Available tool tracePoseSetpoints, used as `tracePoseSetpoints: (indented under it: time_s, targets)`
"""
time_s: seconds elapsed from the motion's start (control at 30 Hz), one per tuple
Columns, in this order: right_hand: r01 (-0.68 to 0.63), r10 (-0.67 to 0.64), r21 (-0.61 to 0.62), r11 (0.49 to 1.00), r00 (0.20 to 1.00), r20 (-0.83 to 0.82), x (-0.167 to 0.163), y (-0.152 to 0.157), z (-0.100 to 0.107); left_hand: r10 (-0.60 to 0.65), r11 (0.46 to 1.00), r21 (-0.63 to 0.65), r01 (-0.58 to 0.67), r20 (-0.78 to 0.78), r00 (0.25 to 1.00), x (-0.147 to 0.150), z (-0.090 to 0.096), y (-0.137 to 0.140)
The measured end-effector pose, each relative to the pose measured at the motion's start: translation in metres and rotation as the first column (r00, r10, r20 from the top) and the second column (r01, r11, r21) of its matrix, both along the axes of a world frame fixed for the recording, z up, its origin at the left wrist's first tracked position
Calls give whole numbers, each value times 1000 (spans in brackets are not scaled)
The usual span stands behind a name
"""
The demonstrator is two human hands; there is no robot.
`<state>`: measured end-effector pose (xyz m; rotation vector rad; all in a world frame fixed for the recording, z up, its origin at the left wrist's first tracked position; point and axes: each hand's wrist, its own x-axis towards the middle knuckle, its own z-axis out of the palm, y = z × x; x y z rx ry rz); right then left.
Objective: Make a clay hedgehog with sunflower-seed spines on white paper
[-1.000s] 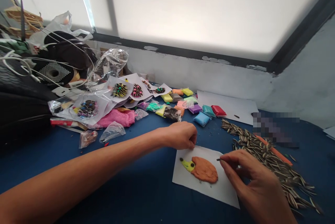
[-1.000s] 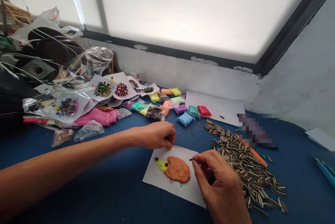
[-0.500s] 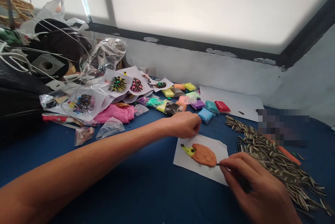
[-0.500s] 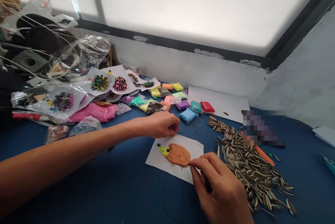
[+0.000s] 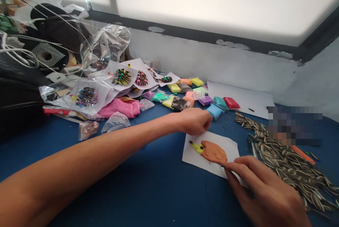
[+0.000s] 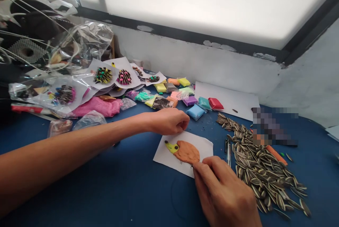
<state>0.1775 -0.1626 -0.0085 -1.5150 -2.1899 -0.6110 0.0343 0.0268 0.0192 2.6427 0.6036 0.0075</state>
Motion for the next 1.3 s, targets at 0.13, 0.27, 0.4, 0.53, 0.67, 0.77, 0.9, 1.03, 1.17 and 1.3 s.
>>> tracePoseSetpoints:
  time_s: [0.13,0.27,0.4,0.53,0.67,0.77,0.9,1.03,1.17,1.3]
  targets:
    - [-9,8,27,1000,999,46,1,0,-1,-8,1000,7,8,-7,1000,0,1,-1]
    - [-11,9,28,1000,996,86,1,0,-1,-4,1000,8,4,-14,1000,-1,1,-1]
    - [-20,16,31,999,993,117,0,0,-1,-3,1000,13,3,-16,1000,-1,1,-1]
    - [-38,35,26,999,991,126,0,0,-1,-10,1000,21,11,-20,1000,-1,0,-1]
    - [-33,31,6,999,990,138,-1,1,-1,-12,1000,26,12,-21,1000,-1,0,0]
    - [-31,31,-6,1000,986,162,-2,0,0,-17,1000,15,17,-16,1000,-1,1,-1]
    - [-21,26,-34,999,985,173,-3,-2,2,-18,1000,4,18,-23,1000,-3,2,-2]
    - [-22,30,-41,999,977,209,-2,-3,2,-21,1000,9,21,-20,1000,-2,2,-2]
    - [-29,41,-55,998,974,222,0,-4,3,-24,1000,18,24,-19,1000,-2,1,-1]
    - [-39,52,-62,997,972,229,1,-6,3,-23,1000,19,24,-27,999,-2,2,-2]
